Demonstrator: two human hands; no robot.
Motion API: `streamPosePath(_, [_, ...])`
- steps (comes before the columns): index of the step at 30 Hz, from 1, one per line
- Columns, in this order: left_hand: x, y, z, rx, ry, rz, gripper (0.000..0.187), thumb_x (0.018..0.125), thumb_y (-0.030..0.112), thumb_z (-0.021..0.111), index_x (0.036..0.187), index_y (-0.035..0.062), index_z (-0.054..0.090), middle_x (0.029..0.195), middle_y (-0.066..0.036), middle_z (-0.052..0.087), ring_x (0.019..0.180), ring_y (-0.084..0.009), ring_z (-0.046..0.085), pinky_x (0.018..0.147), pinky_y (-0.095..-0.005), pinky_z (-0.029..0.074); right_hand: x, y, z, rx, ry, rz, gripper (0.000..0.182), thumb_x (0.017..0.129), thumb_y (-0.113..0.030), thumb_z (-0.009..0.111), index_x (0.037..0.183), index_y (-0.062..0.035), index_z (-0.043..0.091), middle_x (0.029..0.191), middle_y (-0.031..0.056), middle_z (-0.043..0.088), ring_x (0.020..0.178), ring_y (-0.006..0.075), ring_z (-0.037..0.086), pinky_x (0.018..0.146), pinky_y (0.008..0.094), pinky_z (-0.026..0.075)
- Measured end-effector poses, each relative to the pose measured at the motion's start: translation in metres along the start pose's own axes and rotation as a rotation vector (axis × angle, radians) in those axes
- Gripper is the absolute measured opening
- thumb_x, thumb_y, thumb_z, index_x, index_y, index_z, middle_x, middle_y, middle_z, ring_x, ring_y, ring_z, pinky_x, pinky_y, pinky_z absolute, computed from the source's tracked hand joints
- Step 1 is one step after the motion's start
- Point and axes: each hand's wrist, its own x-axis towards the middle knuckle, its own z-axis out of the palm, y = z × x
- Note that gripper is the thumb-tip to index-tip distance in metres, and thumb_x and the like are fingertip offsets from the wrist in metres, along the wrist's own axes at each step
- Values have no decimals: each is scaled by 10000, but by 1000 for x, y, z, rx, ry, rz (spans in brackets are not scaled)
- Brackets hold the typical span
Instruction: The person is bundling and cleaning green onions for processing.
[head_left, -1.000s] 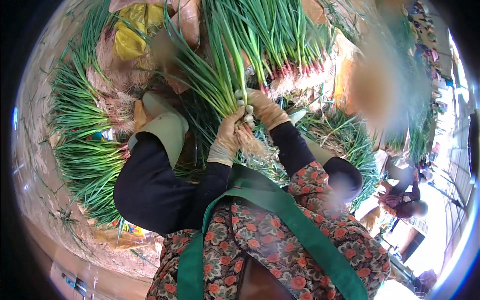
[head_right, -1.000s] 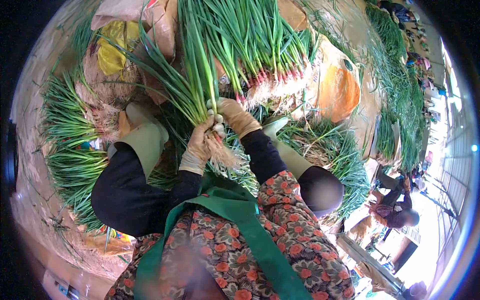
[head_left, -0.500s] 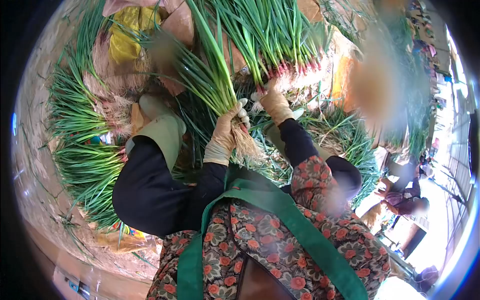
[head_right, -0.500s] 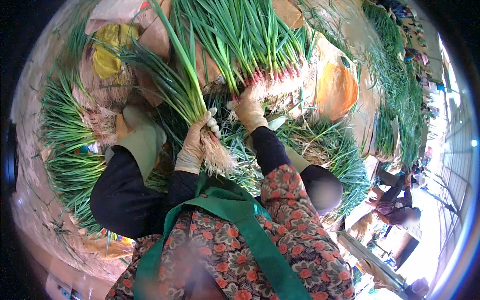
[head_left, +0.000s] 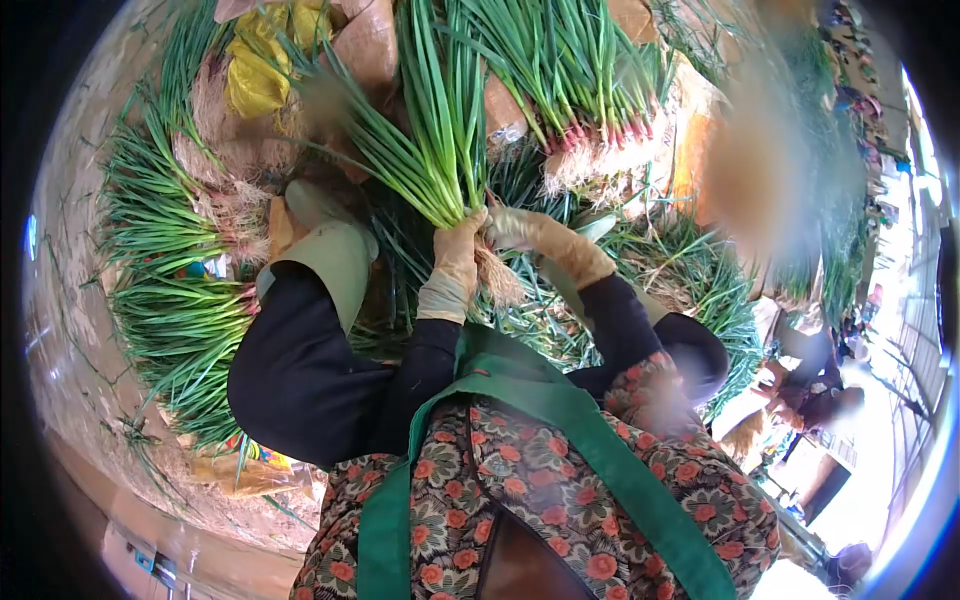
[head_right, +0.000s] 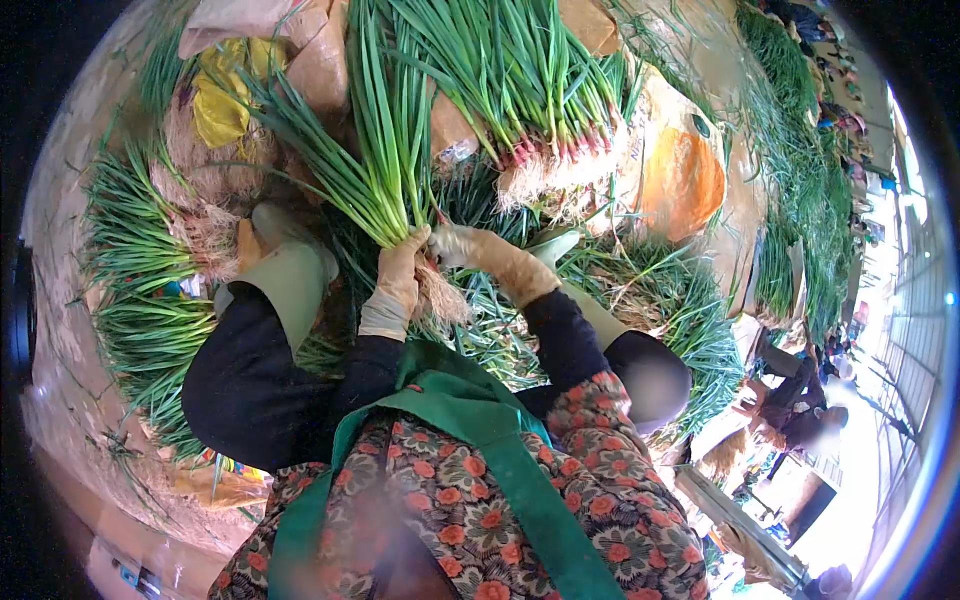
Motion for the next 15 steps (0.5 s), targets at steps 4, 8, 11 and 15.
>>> streamPosePath(4, [5,-10,1,-34,-30,93,179,830,85,600,1003,42,576,793,-38,600,627,-149,574,531,-277,471,61,-19,17,135,348,-6,334,889,-276,555,1059,9,584,974,88,608,830,116,553,715,277,455])
streamPosePath(8, [-3,-3,10,-53,53,193,179,826,79,612,994,37,566,891,-19,588,716,-132,563,626,-273,470,84,2,23,-54,709,-239,298,895,-299,534,910,-21,639,845,49,627,751,114,547,642,270,454])
streamPosePath(11, [-5,-5,6,-85,34,133,189,818,99,635,971,24,554,831,-37,583,709,-137,552,628,-273,457,66,6,28,701,653,-264,286,909,-266,491,1047,-24,552,702,-39,519,630,101,475,568,275,409])
streamPosePath(15, [-10,8,7,-166,-136,-28,124,840,121,608,909,35,553,684,-48,564,552,-156,544,482,-290,456,71,1,-4,1053,119,-454,237,922,-239,442,1050,-43,482,608,-56,329,523,97,330,518,241,327])
